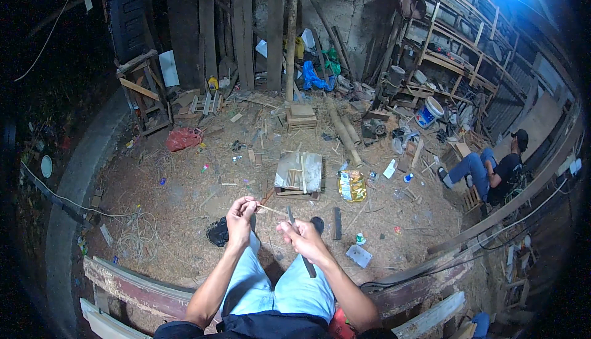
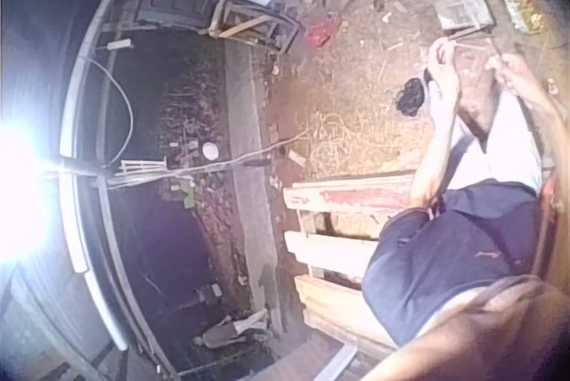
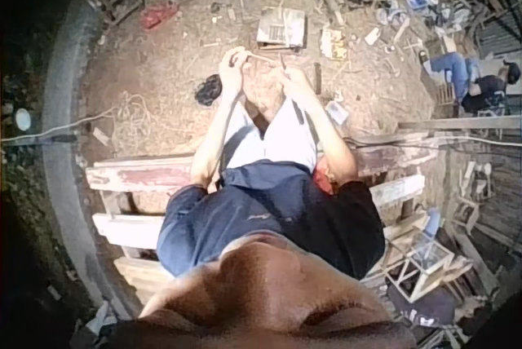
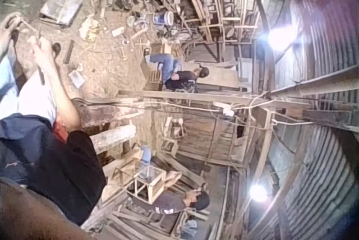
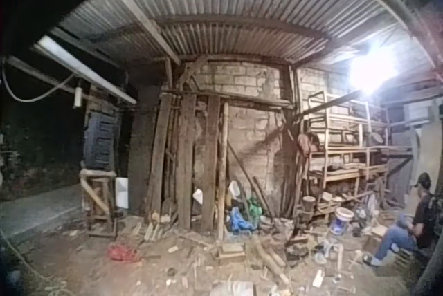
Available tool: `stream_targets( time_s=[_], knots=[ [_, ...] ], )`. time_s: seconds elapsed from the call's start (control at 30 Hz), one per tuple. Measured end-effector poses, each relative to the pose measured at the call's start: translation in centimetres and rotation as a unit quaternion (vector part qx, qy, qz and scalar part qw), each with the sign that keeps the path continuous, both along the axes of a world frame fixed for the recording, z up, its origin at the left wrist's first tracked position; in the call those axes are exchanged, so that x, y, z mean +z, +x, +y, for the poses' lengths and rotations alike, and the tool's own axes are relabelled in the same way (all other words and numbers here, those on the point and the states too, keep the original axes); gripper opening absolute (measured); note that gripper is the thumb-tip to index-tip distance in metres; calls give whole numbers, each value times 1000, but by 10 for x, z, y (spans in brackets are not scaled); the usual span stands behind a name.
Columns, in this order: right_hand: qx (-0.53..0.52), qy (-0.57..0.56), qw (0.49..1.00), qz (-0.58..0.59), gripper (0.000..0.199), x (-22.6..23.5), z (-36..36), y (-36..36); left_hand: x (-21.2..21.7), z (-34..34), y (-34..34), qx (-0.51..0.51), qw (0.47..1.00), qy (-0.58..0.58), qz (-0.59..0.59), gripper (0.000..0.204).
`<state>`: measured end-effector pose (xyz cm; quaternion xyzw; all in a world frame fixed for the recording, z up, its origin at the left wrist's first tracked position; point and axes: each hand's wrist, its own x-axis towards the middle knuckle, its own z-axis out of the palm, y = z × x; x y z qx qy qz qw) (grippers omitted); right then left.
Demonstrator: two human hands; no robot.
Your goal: The person assembles a small wooden structure by inserting thin wooden sticks into a pre-drilled base and securing a cross-member piece.
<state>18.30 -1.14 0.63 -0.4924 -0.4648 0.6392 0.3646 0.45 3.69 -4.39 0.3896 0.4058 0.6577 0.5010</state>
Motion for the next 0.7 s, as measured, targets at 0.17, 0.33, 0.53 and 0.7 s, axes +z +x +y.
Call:
stream_targets(
  time_s=[0.17,0.33,0.53,0.7],
  knots=[
    [-99,339,893,-280,23,-7,7,-12,35,-10,-6,-57,998,-1,37,29],
    [-44,204,957,-201,20,-36,4,-26,41,-11,2,-57,998,7,-14,29],
    [-67,173,971,-153,27,-41,6,-36,17,-23,5,-54,997,-5,51,27],
    [-60,173,970,-162,39,-14,10,-15,32,-31,1,-83,996,-18,4,27]
  ],
)
